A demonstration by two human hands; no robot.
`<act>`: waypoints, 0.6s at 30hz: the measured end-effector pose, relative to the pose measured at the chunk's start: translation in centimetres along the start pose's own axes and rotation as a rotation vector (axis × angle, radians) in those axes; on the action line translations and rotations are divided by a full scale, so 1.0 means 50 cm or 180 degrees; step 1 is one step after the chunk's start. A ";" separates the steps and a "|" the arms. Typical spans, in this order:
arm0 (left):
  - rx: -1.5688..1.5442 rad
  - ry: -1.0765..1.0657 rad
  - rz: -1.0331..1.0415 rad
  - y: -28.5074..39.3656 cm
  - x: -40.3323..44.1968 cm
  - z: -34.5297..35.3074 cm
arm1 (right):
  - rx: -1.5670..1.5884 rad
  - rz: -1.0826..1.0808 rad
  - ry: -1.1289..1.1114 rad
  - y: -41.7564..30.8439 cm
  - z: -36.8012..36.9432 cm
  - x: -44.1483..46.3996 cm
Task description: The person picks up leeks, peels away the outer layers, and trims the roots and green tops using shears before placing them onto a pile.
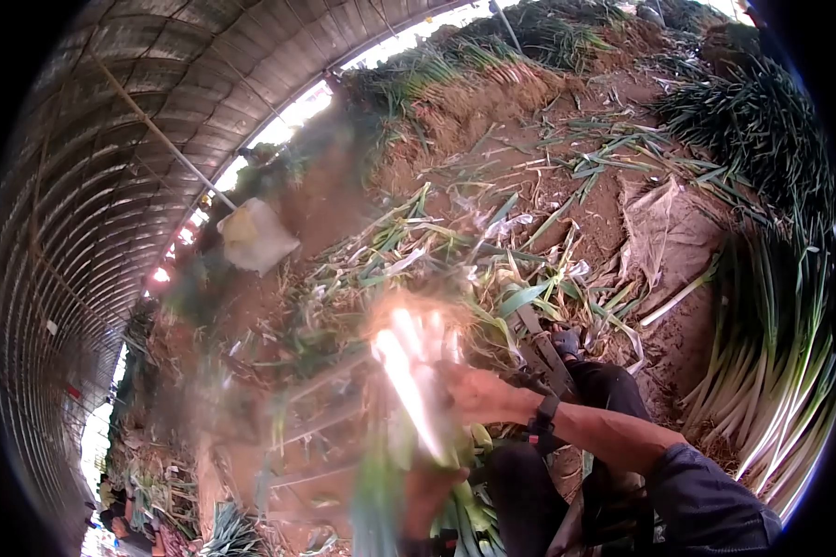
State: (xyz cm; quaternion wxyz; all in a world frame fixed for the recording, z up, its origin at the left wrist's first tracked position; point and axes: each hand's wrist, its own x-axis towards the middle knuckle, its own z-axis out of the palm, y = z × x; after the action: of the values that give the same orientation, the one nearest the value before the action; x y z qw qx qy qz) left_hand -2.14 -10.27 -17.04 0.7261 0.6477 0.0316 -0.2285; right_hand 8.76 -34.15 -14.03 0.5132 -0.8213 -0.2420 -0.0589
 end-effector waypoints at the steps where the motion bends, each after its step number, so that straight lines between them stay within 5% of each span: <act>1: -0.0578 0.0030 -0.0234 0.002 -0.002 -0.002 | 0.0111 -0.0357 -0.0004 0.035 0.014 0.000; 2: -0.1251 0.0060 -0.0497 0.048 -0.031 0.034 | 0.0222 -0.0713 -0.0020 0.051 0.018 -0.001; 4: -0.1401 0.0008 -0.0393 0.060 -0.045 0.051 | 0.0372 -0.0185 -0.0636 0.068 0.005 0.007; 6: -0.0320 -0.0122 0.0181 0.034 -0.041 0.048 | 0.0515 0.0352 -0.1232 0.065 -0.021 0.015; 8: 0.0797 -0.0137 0.0450 0.056 -0.050 0.070 | 0.1125 0.0002 -0.1177 0.106 -0.004 0.004; 11: 0.1218 -0.0351 0.0412 0.063 -0.056 0.078 | 0.2312 -0.0900 -0.0369 0.184 0.030 0.004; 14: 0.1284 -0.0391 0.0360 0.057 -0.061 0.072 | -0.0568 -0.0026 0.0624 -0.018 -0.119 -0.020; 18: 0.1388 -0.0241 0.0680 0.033 -0.082 0.071 | -0.1418 0.0709 0.0683 -0.110 -0.274 0.062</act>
State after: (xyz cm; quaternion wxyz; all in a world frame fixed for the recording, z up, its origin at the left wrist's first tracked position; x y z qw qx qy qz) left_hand -6.05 -12.37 -13.54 0.5899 0.7797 -0.1144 -0.1759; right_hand 11.03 -43.07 -2.09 0.3460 -0.9246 -0.0754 -0.1406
